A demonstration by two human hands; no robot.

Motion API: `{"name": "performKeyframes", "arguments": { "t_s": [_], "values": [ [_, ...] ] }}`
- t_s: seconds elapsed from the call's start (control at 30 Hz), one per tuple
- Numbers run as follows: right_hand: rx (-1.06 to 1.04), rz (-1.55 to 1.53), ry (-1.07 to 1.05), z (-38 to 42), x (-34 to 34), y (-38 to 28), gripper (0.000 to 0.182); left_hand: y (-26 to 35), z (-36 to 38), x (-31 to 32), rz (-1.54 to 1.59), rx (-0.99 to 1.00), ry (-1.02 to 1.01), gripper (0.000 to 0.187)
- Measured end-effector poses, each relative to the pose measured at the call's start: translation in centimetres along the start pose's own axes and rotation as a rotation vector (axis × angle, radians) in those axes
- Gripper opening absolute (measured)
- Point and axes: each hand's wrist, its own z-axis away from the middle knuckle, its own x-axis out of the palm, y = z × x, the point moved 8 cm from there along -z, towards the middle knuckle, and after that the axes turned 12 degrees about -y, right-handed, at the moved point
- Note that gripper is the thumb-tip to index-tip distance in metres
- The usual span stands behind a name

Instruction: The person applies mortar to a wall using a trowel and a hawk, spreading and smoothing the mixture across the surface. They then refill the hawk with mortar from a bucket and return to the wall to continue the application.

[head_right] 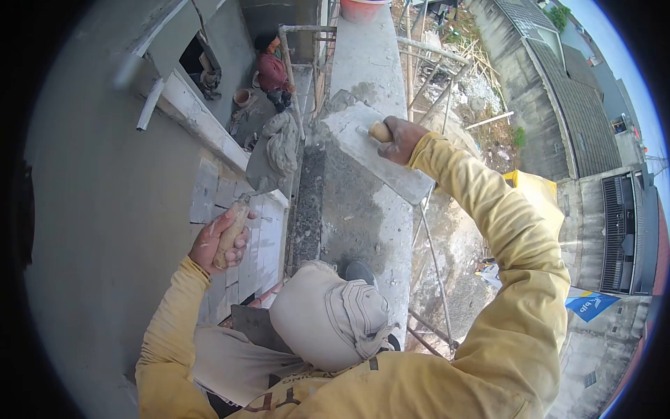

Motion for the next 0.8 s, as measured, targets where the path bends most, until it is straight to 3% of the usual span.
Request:
{"name": "performKeyframes", "arguments": {
  "t_s": [0.03,0.1,0.23,0.3,0.43,0.57,0.6,0.8],
  "values": [
    [0.052,-0.247,-0.132,0.0,1.8,0.5,0.037,0.1,-0.2,0.1,-0.001,0.008,-0.002,0.051],
    [0.047,-0.554,-0.195,0.4,4.4,0.2,0.04,-0.5,-0.4,0.8,0.072,-0.019,-0.066,0.048],
    [-0.034,-0.571,0.004,-0.6,8.7,-0.7,0.045,-2.0,-1.4,3.0,0.182,0.005,-0.075,0.047],
    [-0.172,-0.53,0.382,-0.9,8.5,-1.7,0.049,-2.9,-2.5,3.6,0.222,0.024,-0.071,0.047],
    [-0.293,-0.62,0.501,-0.2,10.3,-5.1,0.051,-2.4,-4.7,4.5,0.307,0.173,0.032,0.039],
    [-0.382,-0.605,0.456,1.2,10.5,-8.9,0.055,-1.5,-6.5,6.3,0.405,0.262,0.045,0.036],
    [-0.371,-0.452,0.515,2.2,9.8,-10.0,0.056,-1.3,-7.2,6.5,0.459,0.294,0.031,0.036],
    [-0.485,-0.363,0.613,2.5,10.3,-10.8,0.061,-0.8,-8.7,8.0,0.512,0.397,0.01,0.034]
  ]
}}
